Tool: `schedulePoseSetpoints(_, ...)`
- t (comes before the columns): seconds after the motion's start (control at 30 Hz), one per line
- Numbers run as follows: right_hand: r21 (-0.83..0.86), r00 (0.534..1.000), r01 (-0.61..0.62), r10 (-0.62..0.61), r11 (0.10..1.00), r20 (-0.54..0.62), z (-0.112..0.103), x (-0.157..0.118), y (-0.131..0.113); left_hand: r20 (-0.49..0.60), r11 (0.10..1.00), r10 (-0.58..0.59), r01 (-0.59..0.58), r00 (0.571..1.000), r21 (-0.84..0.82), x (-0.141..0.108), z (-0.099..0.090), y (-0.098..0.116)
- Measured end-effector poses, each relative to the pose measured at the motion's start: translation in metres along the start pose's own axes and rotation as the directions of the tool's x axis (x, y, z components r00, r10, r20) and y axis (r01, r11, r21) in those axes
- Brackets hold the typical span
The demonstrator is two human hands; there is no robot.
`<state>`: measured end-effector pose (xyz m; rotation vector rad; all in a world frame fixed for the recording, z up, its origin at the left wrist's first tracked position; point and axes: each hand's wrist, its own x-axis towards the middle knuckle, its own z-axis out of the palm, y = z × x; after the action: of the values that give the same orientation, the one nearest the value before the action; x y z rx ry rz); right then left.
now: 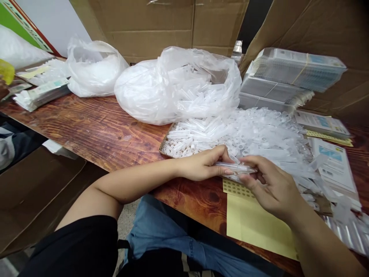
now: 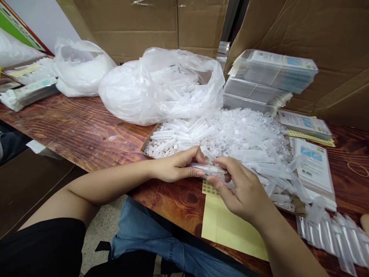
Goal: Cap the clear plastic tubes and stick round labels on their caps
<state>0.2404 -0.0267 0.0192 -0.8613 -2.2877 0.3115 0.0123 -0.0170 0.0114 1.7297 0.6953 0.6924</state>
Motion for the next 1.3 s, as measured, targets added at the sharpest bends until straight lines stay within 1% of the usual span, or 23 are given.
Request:
schedulePoseSetpoints(0.07,-0.02,1.0,0.016,-0.017,1.0,-0.023,0.0,-0.001,0.0,0.012,0.999,-0.003,0.004,1.0,-0.036,0.0,0.001,0.0)
schedulePoseSetpoints(0.2,-0.032,1.0,-0.022,0.022,0.999,-0.001,0.0,-0.003,0.002,0.007,0.998,-0.028,0.028,1.0,-0.063,0.001,0.003,-0.003)
schedulePoseSetpoints(0.3,-0.014,1.0,0.029,-0.029,0.999,-0.012,0.001,-0.003,0.002,0.002,0.993,-0.008,0.008,1.0,-0.12,0.001,0.005,-0.005)
schedulePoseSetpoints(0.33,-0.012,0.999,0.038,-0.038,0.999,-0.016,0.001,-0.003,0.001,-0.002,0.996,0.003,-0.003,1.0,-0.09,0.001,0.006,-0.005)
schedulePoseSetpoints(0.4,-0.009,1.0,0.003,-0.003,1.0,-0.021,0.002,-0.001,-0.002,-0.018,0.998,0.037,-0.036,0.999,0.057,-0.001,0.007,-0.005)
schedulePoseSetpoints(0.47,0.008,0.996,-0.089,0.089,0.996,0.004,0.003,0.001,-0.003,-0.027,0.969,0.094,-0.085,0.995,0.23,-0.002,0.007,-0.005)
schedulePoseSetpoints(0.53,0.036,0.985,-0.169,0.167,0.985,0.041,0.004,0.002,-0.002,-0.025,0.936,0.138,-0.122,0.99,0.331,-0.003,0.007,-0.005)
schedulePoseSetpoints(0.6,0.046,0.982,-0.183,0.18,0.982,0.052,0.005,0.001,0.001,-0.023,0.926,0.159,-0.141,0.987,0.35,-0.002,0.006,-0.006)
schedulePoseSetpoints(0.67,0.038,0.989,-0.142,0.141,0.989,0.034,0.006,0.001,0.002,-0.035,0.923,0.174,-0.151,0.984,0.353,-0.002,0.006,-0.007)
schedulePoseSetpoints(0.73,0.033,0.992,-0.122,0.121,0.992,0.034,0.006,0.002,0.001,-0.02,0.888,0.189,-0.162,0.982,0.431,-0.001,0.007,-0.01)
schedulePoseSetpoints(0.77,0.043,0.99,-0.137,0.136,0.99,0.04,0.007,0.003,-0.001,-0.001,0.852,0.196,-0.169,0.981,0.496,-0.001,0.007,-0.012)
schedulePoseSetpoints(0.83,0.082,0.977,-0.207,0.203,0.975,0.065,0.007,0.006,-0.004,0.047,0.763,0.216,-0.198,0.975,0.615,0.0,0.007,-0.015)
schedulePoseSetpoints(0.9,0.123,0.956,-0.283,0.27,0.951,0.112,0.006,0.011,-0.005,0.07,0.709,0.246,-0.229,0.967,0.667,0.001,0.006,-0.018)
schedulePoseSetpoints(0.93,0.136,0.946,-0.313,0.295,0.94,0.138,0.005,0.014,-0.003,0.051,0.705,0.262,-0.227,0.964,0.672,0.001,0.004,-0.019)
schedulePoseSetpoints(1.0,0.132,0.924,-0.365,0.341,0.922,0.172,-0.001,0.019,0.004,-0.054,0.711,0.273,-0.164,0.96,0.684,0.0,-0.001,-0.019)
schedulePoseSetpoints(1.03,0.121,0.914,-0.392,0.371,0.912,0.163,-0.005,0.022,0.011,-0.122,0.711,0.262,-0.106,0.957,0.696,0.0,-0.004,-0.018)
schedulePoseSetpoints(1.07,0.109,0.904,-0.421,0.407,0.901,0.129,-0.011,0.025,0.019,-0.188,0.694,0.244,-0.036,0.951,0.719,0.0,-0.008,-0.017)
schedulePoseSetpoints(1.1,0.106,0.891,-0.453,0.447,0.885,0.076,-0.018,0.027,0.029,-0.197,0.658,0.213,0.008,0.957,0.753,0.0,-0.012,-0.015)
schedulePoseSetpoints(1.13,0.118,0.874,-0.482,0.486,0.868,-0.011,-0.026,0.028,0.04,-0.171,0.614,0.163,0.036,0.972,0.789,0.0,-0.017,-0.014)
schedulePoseSetpoints(1.2,0.178,0.821,-0.522,0.548,0.834,-0.162,-0.044,0.027,0.063,-0.092,0.533,0.078,0.036,0.993,0.845,0.002,-0.024,-0.011)
schedulePoseSetpoints(1.27,0.183,0.767,-0.562,0.591,0.807,-0.248,-0.063,0.023,0.085,-0.002,0.488,0.03,-0.012,1.0,0.873,0.004,-0.03,-0.009)
schedulePoseSetpoints(1.3,0.155,0.738,-0.598,0.615,0.787,-0.277,-0.071,0.02,0.094,0.015,0.481,0.023,-0.024,1.0,0.876,0.005,-0.031,-0.009)
